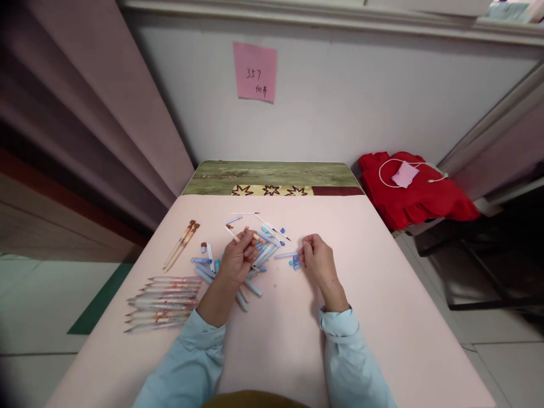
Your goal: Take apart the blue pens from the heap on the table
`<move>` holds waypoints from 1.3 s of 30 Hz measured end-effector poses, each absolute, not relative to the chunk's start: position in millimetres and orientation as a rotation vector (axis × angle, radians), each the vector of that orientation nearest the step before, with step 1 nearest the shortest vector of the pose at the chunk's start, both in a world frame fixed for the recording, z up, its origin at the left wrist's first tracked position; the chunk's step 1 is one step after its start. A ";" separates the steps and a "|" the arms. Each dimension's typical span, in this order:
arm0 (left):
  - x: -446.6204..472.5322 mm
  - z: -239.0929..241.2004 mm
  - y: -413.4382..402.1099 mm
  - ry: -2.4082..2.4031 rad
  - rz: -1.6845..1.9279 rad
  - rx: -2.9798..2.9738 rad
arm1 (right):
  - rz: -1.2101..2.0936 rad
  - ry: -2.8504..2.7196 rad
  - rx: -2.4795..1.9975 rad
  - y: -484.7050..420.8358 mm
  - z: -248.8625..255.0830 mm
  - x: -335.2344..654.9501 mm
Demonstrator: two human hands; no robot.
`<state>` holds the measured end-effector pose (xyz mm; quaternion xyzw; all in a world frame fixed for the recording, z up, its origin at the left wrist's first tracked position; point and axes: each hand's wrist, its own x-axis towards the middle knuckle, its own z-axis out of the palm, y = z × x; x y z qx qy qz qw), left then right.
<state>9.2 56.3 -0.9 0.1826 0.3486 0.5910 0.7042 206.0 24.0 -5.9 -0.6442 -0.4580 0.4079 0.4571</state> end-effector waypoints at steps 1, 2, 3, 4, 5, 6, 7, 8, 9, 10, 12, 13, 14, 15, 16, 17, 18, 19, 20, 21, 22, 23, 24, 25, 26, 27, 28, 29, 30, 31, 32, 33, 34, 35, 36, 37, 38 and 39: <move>6.5 -0.2 57.6 0.772 1.320 0.402 | 0.980 -1.195 -1.630 22.4 -4.4 208.6; 3.5 0.5 58.9 0.770 1.330 0.402 | 0.986 -1.265 -1.654 20.7 -3.4 208.7; -0.2 1.4 60.3 0.768 1.344 0.404 | 1.003 -1.340 -1.660 19.1 -2.9 206.3; -4.6 2.2 61.9 0.767 1.361 0.408 | 1.011 -1.420 -1.651 17.6 -3.1 202.0; -9.8 3.1 63.6 0.770 1.384 0.411 | 1.000 -1.502 -1.634 16.5 -3.9 196.4; -15.8 4.0 65.5 0.773 1.411 0.412 | 0.970 -1.583 -1.614 15.6 -5.2 190.1; -22.4 4.8 67.4 0.780 1.433 0.415 | 0.928 -1.662 -1.597 15.0 -6.9 183.9; -29.2 5.5 69.3 0.787 1.457 0.421 | 0.881 -1.736 -1.589 14.6 -8.6 178.2; -36.0 6.2 71.0 0.795 1.479 0.426 | 0.835 -1.801 -1.595 14.3 -10.2 173.6; -42.2 6.7 72.4 0.803 1.501 0.428 | 0.793 -1.853 -1.613 14.2 -11.4 170.1; -52.3 7.4 74.5 0.819 1.535 0.423 | 0.703 -1.920 -1.669 14.1 -12.2 166.3; -55.6 7.5 75.1 0.826 1.548 0.417 | 0.657 -1.932 -1.694 14.0 -11.8 165.3; -57.8 7.6 75.5 0.830 1.558 0.412 | 0.618 -1.933 -1.703 13.7 -11.0 164.1; -59.0 7.5 75.7 0.832 1.564 0.409 | 0.591 -1.928 -1.689 13.3 -10.2 162.2; -59.3 7.3 75.8 0.830 1.564 0.409 | 0.574 -1.924 -1.650 12.4 -9.4 159.0; -58.9 6.9 75.8 0.827 1.561 0.409 | 0.565 -1.923 -1.593 11.2 -9.0 154.1; -58.0 6.4 75.8 0.822 1.556 0.410 | 0.562 -1.932 -1.525 9.7 -9.1 147.8; -56.9 5.9 75.7 0.816 1.551 0.411 | 0.569 -1.957 -1.452 8.0 -9.7 140.1; -55.8 5.3 75.6 0.812 1.546 0.411 | 0.575 -1.999 -1.395 6.3 -10.6 131.9; -54.5 4.7 75.5 0.808 1.543 0.409 | 0.581 -2.061 -1.348 4.8 -11.8 123.8; -53.3 4.2 75.3 0.805 1.543 0.409 | 0.581 -2.126 -1.316 3.6 -13.0 116.6; -52.0 3.6 75.1 0.802 1.543 0.411 | 0.569 -2.173 -1.315 3.0 -14.0 111.2; -50.5 3.1 74.9 0.802 1.542 0.414 | 0.554 -2.205 -1.331 2.8 -14.7 107.9; -48.9 2.6 74.6 0.804 1.543 0.417 | 0.532 -2.212 -1.368 3.1 -14.9 107.1; -47.2 2.1 74.4 0.808 1.541 0.420 | 0.512 -2.199 -1.415 3.7 -14.8 108.5; -45.3 1.5 74.1 0.811 1.535 0.422 | 0.499 -2.175 -1.459 4.4 -14.4 111.8; -43.3 0.8 73.9 0.813 1.527 0.424 | 0.497 -2.146 -1.493 5.2 -13.7 116.4; -41.4 0.0 73.7 0.811 1.518 0.427 | 0.500 -2.117 -1.518 5.8 -13.0 121.6; -39.8 -0.8 73.6 0.804 1.509 0.430 | 0.509 -2.094 -1.534 6.3 -12.2 126.7; -38.4 -1.6 73.5 0.793 1.499 0.435 | 0.518 -2.077 -1.551 6.7 -11.5 131.3; -37.4 -2.4 73.5 0.784 1.490 0.439 | 0.522 -2.063 -1.571 6.8 -11.0 134.8; -36.8 -3.1 73.5 0.779 1.484 0.441 | 0.523 -2.054 -1.595 6.9 -10.7 137.1; -36.6 -3.7 73.6 0.778 1.481 0.441 | 0.524 -2.052 -1.617 6.8 -10.5 138.1; -36.7 -4.1 73.7 0.783 1.480 0.438 | 0.527 -2.061 -1.631 6.7 -10.6 137.9; -37.1 -4.4 73.9 0.789 1.482 0.434 | 0.529 -2.078 -1.636 6.6 -10.9 137.0; -37.5 -4.6 74.1 0.796 1.487 0.428 | 0.532 -2.099 -1.631 6.6 -11.2 135.5; -38.0 -4.7 74.3 0.801 1.494 0.421 | 0.534 -2.125 -1.620 6.5 -11.7 133.7; -38.4 -4.8 74.5 0.802 1.498 0.416 | 0.532 -2.149 -1.611 6.4 -12.1 132.1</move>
